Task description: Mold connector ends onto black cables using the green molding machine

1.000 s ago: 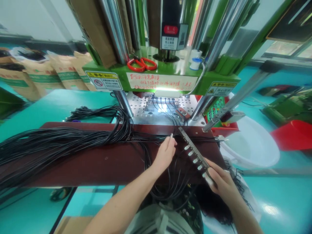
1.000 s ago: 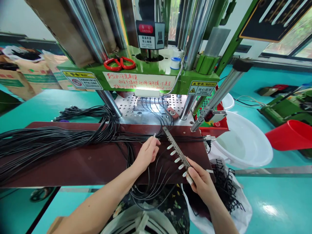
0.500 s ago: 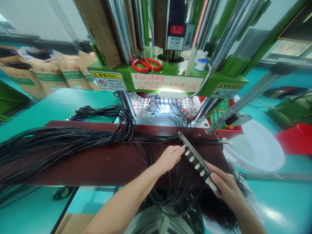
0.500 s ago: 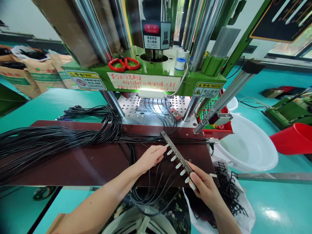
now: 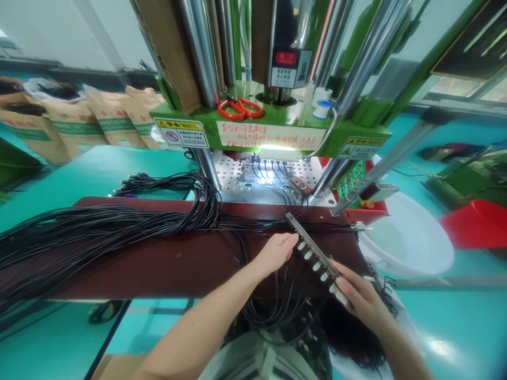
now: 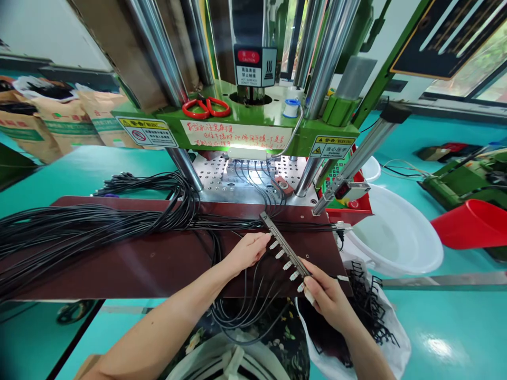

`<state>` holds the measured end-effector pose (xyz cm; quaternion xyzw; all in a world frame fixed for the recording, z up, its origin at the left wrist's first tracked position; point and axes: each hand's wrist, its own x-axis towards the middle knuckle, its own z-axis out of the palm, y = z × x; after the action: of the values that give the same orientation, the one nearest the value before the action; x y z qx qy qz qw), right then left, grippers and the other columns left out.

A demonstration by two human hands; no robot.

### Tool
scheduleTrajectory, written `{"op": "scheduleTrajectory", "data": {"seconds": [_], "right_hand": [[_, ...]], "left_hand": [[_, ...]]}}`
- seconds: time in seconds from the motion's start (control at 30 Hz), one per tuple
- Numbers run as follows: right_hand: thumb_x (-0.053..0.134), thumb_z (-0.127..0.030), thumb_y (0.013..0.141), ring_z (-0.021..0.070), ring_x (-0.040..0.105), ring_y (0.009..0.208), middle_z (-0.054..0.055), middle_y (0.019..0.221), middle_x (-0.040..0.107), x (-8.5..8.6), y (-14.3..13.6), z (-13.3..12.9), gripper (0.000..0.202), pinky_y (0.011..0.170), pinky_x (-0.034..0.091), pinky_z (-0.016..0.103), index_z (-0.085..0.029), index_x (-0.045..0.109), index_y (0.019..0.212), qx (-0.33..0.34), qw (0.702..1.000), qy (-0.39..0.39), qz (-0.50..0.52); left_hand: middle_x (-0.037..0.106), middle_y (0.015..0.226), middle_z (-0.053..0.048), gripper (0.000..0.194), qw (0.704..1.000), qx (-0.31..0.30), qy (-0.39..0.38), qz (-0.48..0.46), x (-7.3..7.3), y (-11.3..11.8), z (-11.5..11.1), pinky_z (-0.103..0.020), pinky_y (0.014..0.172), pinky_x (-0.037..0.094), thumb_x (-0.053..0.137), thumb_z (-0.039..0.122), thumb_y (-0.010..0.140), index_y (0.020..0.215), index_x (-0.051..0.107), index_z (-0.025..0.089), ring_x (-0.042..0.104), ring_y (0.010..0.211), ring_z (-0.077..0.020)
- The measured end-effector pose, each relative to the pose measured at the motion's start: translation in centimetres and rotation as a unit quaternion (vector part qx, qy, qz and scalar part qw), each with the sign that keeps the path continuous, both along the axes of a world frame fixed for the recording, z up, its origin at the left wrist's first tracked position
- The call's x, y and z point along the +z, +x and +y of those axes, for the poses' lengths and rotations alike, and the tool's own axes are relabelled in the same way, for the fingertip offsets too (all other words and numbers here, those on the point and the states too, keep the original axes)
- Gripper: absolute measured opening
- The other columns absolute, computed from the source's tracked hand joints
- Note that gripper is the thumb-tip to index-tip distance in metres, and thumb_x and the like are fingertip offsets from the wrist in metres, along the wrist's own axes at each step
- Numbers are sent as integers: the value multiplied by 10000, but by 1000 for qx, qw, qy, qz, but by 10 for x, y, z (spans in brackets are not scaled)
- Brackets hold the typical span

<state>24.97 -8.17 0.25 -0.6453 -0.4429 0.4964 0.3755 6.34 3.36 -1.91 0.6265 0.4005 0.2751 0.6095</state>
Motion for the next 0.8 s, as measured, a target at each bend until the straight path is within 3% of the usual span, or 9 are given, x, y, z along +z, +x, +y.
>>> {"op": "scheduleTrajectory", "data": {"seconds": [0.07, 0.13, 0.2, 0.27, 0.37, 0.47, 0.53, 0.7, 0.8], "right_hand": [[544, -506, 740, 55, 281, 390, -24, 503, 438, 1, 1, -7, 519, 339, 201, 172, -197, 565, 1156, -26, 1000, -10, 4], [538, -524, 738, 48, 267, 390, -38, 488, 399, 0, 4, -18, 551, 350, 175, 163, -183, 549, 1171, -47, 999, -26, 8], [542, -521, 736, 48, 261, 385, -39, 484, 395, -2, 9, -29, 547, 350, 162, 163, -192, 547, 1174, -80, 996, -31, 5], [563, -506, 724, 60, 291, 387, -20, 503, 436, -6, 13, -37, 522, 338, 180, 169, -210, 569, 1154, -115, 993, -22, -2], [601, -515, 678, 79, 340, 388, 5, 526, 483, -12, 17, -41, 547, 316, 225, 183, -202, 600, 1126, -131, 991, -27, -1], [590, -541, 674, 64, 314, 356, -19, 479, 456, -11, 18, -34, 596, 305, 209, 173, -187, 579, 1154, -135, 990, -50, 1], [599, -544, 664, 62, 339, 364, -5, 518, 513, -5, 17, -25, 584, 309, 223, 171, -186, 598, 1126, -139, 990, -38, -1], [658, -464, 624, 152, 556, 582, 66, 784, 666, 13, 17, 10, 367, 438, 419, 221, -218, 703, 893, -106, 993, 43, -23], [600, -442, 688, 191, 595, 648, 69, 808, 675, 12, 22, 26, 339, 474, 448, 253, -213, 680, 925, -59, 992, 83, -72]], "left_hand": [[425, 469, 33, 475, 996, -15, 73, 51, 7, -9, -2, -228, 503, 324, 218, 479, 856, 588, 465, 174, 409, 454, -96], [539, 657, -8, 402, 969, -47, 207, 128, 15, -23, -5, -259, 629, 375, 254, 432, 867, 762, 545, 175, 493, 639, -136], [555, 887, -49, 321, 908, -104, 345, 214, 19, -38, -9, -310, 748, 376, 425, 455, 806, 942, 542, 189, 478, 832, -185], [514, 990, -72, 499, 846, -160, 423, 282, 20, -49, -13, -344, 777, 373, 589, 516, 672, 1046, 502, 197, 440, 899, -221], [483, 999, -77, 610, 790, -182, 478, 337, 17, -52, -15, -349, 763, 376, 653, 545, 586, 1058, 477, 201, 426, 896, -229], [477, 1003, -80, 447, 751, -158, 531, 360, 13, -42, -7, -352, 768, 360, 613, 467, 681, 1017, 482, 202, 422, 907, -227], [481, 979, -78, 318, 729, -125, 555, 379, 12, -33, 4, -347, 744, 353, 585, 388, 733, 970, 494, 196, 425, 894, -225], [482, 912, -70, 229, 711, -31, 561, 424, 9, -14, 33, -336, 682, 346, 586, 342, 739, 881, 508, 179, 429, 861, -228], [481, 892, -66, 259, 714, -10, 553, 429, 6, -10, 39, -330, 674, 352, 605, 352, 722, 873, 501, 170, 433, 843, -222]]}}
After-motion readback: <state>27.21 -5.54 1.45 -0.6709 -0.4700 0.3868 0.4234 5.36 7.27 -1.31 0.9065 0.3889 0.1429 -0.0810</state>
